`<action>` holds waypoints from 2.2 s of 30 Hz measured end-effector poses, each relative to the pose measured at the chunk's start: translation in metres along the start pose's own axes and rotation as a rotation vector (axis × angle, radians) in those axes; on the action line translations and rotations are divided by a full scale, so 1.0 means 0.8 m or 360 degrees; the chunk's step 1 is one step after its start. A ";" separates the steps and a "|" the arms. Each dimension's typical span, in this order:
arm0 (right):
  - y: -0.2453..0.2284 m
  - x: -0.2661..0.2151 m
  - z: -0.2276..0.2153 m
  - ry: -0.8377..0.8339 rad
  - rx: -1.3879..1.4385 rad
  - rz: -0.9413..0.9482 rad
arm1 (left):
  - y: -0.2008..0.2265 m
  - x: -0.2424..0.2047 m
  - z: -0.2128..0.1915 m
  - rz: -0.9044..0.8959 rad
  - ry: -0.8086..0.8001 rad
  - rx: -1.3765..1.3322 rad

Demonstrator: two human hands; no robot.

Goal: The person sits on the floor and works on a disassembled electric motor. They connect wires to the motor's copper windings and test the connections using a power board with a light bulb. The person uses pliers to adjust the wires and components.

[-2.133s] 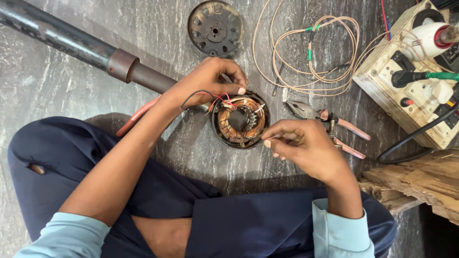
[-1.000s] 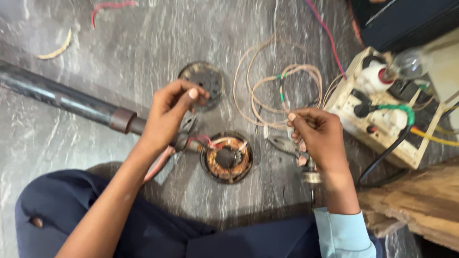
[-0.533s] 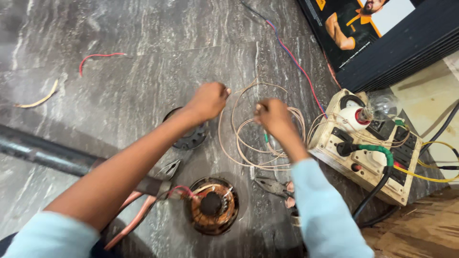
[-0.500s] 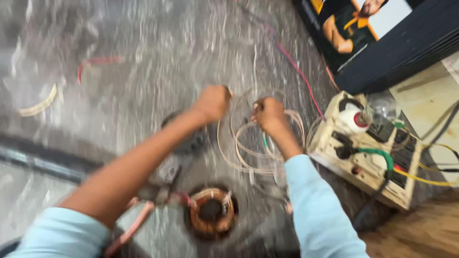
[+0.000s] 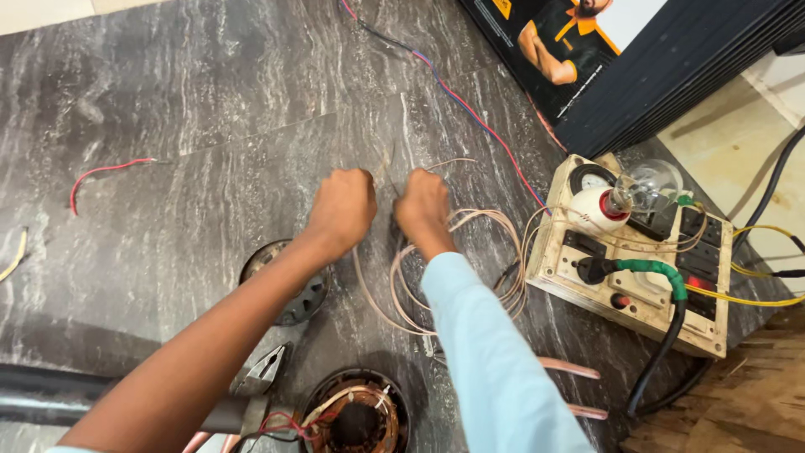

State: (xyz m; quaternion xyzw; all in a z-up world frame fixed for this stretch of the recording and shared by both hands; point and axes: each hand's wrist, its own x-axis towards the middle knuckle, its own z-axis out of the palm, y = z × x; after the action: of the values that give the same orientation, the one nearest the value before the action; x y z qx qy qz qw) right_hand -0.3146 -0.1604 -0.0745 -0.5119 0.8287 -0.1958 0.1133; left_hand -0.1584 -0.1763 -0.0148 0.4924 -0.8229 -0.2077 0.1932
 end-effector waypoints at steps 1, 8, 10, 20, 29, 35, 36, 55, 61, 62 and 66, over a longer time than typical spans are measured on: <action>0.002 0.000 -0.009 0.0007 0.0010 -0.0039 | 0.001 -0.005 -0.011 -0.0028 0.0065 -0.0056; -0.001 -0.080 -0.106 -0.0448 0.1247 -0.0007 | 0.036 -0.056 -0.071 -0.0380 0.0064 -0.1192; -0.011 -0.132 -0.135 -0.0330 0.1135 -0.0297 | 0.049 -0.071 -0.076 -0.0252 0.0219 -0.1252; -0.024 -0.206 -0.224 -0.0030 0.0740 -0.0582 | 0.105 -0.097 -0.077 -0.0314 0.0040 -0.1972; 0.281 -0.026 -0.391 0.1817 0.0737 0.0698 | 0.184 -0.110 -0.080 -0.0168 -0.0043 -0.2112; 0.431 0.002 -0.343 0.0875 -0.0206 0.0906 | 0.221 -0.101 -0.074 -0.0168 -0.0205 -0.1979; 0.450 0.013 -0.335 0.0735 -0.0271 0.0810 | 0.225 -0.103 -0.074 -0.0155 -0.0260 -0.1933; 0.535 0.111 -0.289 0.0598 0.0431 0.0890 | 0.220 -0.080 -0.088 -0.0316 -0.0642 -0.1730; 0.551 0.103 -0.390 -0.0054 0.0119 0.0892 | 0.214 -0.099 -0.094 -0.0258 -0.0639 -0.1746; 0.552 0.092 -0.403 -0.0108 -0.0086 0.0878 | 0.215 -0.100 -0.094 -0.0296 -0.0655 -0.1759; 0.543 0.054 -0.404 -0.0078 -0.0376 0.0778 | 0.213 -0.106 -0.091 -0.0307 -0.0676 -0.1809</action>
State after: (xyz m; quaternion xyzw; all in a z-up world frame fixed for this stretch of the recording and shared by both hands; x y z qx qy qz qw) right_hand -0.8088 0.0421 0.0250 -0.3109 0.9418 -0.0523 0.1167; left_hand -0.2070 -0.0388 0.1274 0.3324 -0.5557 -0.7241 0.2376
